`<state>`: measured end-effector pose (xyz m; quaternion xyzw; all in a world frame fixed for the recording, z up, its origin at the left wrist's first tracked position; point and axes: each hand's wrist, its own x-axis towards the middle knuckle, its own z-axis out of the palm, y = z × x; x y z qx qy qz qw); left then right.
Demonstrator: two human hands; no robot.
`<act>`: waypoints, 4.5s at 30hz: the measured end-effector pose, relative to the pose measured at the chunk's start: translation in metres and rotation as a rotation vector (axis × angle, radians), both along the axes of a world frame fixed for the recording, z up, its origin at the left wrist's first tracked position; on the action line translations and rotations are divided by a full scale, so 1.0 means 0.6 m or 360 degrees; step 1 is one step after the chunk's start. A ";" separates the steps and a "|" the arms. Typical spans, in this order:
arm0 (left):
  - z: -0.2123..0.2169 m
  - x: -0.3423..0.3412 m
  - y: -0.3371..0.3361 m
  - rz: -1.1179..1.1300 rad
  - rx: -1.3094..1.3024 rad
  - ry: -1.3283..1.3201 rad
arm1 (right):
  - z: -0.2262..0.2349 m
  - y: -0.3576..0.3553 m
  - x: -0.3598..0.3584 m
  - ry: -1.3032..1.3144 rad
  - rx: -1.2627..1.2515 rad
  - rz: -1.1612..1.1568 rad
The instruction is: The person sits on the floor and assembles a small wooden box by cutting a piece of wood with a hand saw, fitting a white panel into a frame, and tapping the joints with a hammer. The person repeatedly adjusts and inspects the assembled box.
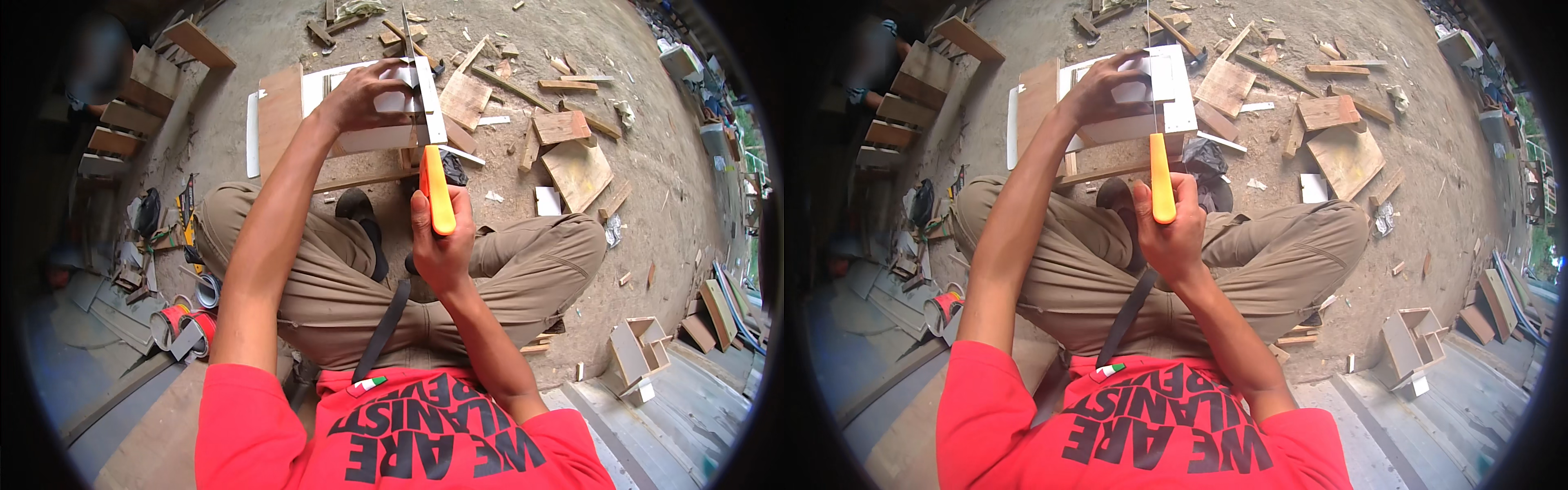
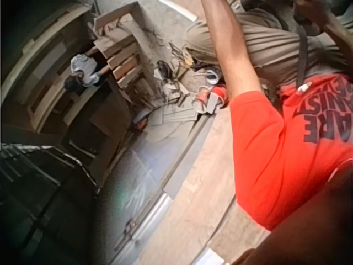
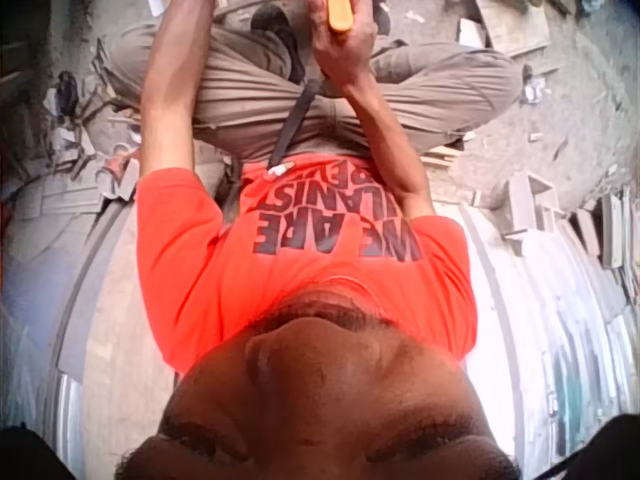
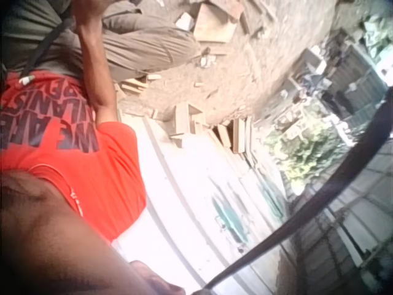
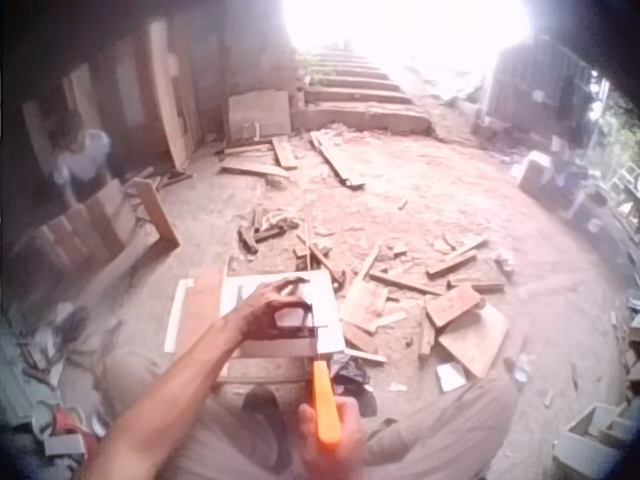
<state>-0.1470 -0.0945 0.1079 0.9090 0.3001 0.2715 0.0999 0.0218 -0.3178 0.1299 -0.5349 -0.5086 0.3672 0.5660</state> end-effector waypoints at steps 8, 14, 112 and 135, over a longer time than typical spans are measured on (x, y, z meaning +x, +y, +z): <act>-0.010 0.001 0.000 0.0007 -0.0016 -0.0115 | -0.009 -0.002 0.000 0.0123 -0.0085 0.0036; -0.011 0.003 -0.003 0.0053 -0.0007 -0.0041 | -0.012 0.001 -0.002 0.0079 -0.0015 0.0030; -0.023 0.002 -0.004 -0.0012 0.0063 -0.0159 | 0.025 -0.049 0.027 -0.0051 -0.0138 0.0044; -0.030 0.005 -0.004 -0.0001 0.0188 -0.0184 | 0.029 -0.060 0.038 -0.0119 -0.0151 0.0041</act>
